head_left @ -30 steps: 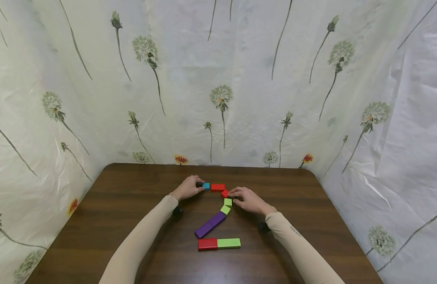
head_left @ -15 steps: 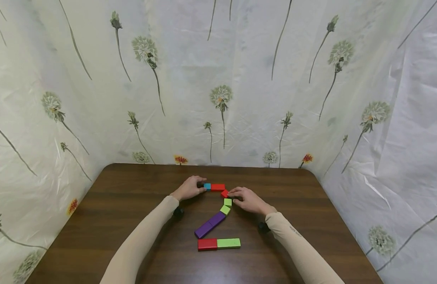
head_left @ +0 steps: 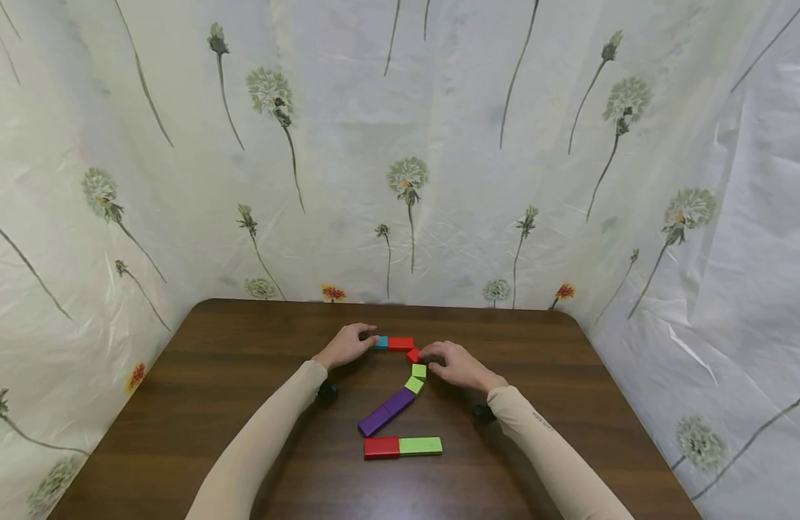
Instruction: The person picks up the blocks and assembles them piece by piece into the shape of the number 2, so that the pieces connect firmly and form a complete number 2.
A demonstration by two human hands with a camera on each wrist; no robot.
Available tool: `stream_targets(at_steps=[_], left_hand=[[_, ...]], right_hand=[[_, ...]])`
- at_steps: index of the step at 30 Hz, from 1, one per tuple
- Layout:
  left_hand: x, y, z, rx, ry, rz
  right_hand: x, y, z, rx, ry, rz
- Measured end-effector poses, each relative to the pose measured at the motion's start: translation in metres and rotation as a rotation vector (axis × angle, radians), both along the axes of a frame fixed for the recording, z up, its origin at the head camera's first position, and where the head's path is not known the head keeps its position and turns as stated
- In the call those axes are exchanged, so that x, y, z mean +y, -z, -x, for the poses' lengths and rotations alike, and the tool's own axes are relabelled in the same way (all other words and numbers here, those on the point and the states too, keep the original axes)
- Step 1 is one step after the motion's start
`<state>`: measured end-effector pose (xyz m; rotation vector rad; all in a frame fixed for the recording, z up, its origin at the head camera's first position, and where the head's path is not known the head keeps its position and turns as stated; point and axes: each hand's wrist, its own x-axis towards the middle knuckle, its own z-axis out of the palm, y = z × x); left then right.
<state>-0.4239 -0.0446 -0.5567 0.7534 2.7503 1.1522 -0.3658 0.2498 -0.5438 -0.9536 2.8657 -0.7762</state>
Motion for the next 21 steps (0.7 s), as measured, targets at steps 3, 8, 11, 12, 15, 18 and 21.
stream_targets(at_steps=[3,8,11,12,15,18,21], left_hand=[[0.0003,0.0013,-0.0003,-0.007,-0.012,-0.016],[0.0005,-0.0004,-0.001,-0.028,-0.037,-0.036],[-0.0004,-0.0006,-0.0013,-0.023,-0.038,-0.047],[-0.001,-0.0004,-0.0014,-0.028,-0.037,-0.052],[-0.0019,0.0007,-0.0018,-0.045,-0.035,-0.075],[-0.0025,0.0018,-0.0034,-0.076,-0.042,-0.114],[-0.0038,0.0032,-0.005,-0.106,-0.066,-0.158]], right_hand=[[0.0009,0.0023,-0.0005,0.005,0.025,0.03],[0.0007,0.0037,-0.0029,-0.048,0.098,0.136],[-0.0001,0.0028,-0.0043,-0.104,0.152,0.221],[-0.0005,0.0026,-0.0048,-0.118,0.169,0.242],[0.0001,0.0036,-0.0055,-0.163,0.22,0.301],[0.0027,0.0056,-0.0057,-0.225,0.258,0.372],[0.007,0.0077,-0.006,-0.276,0.267,0.442]])
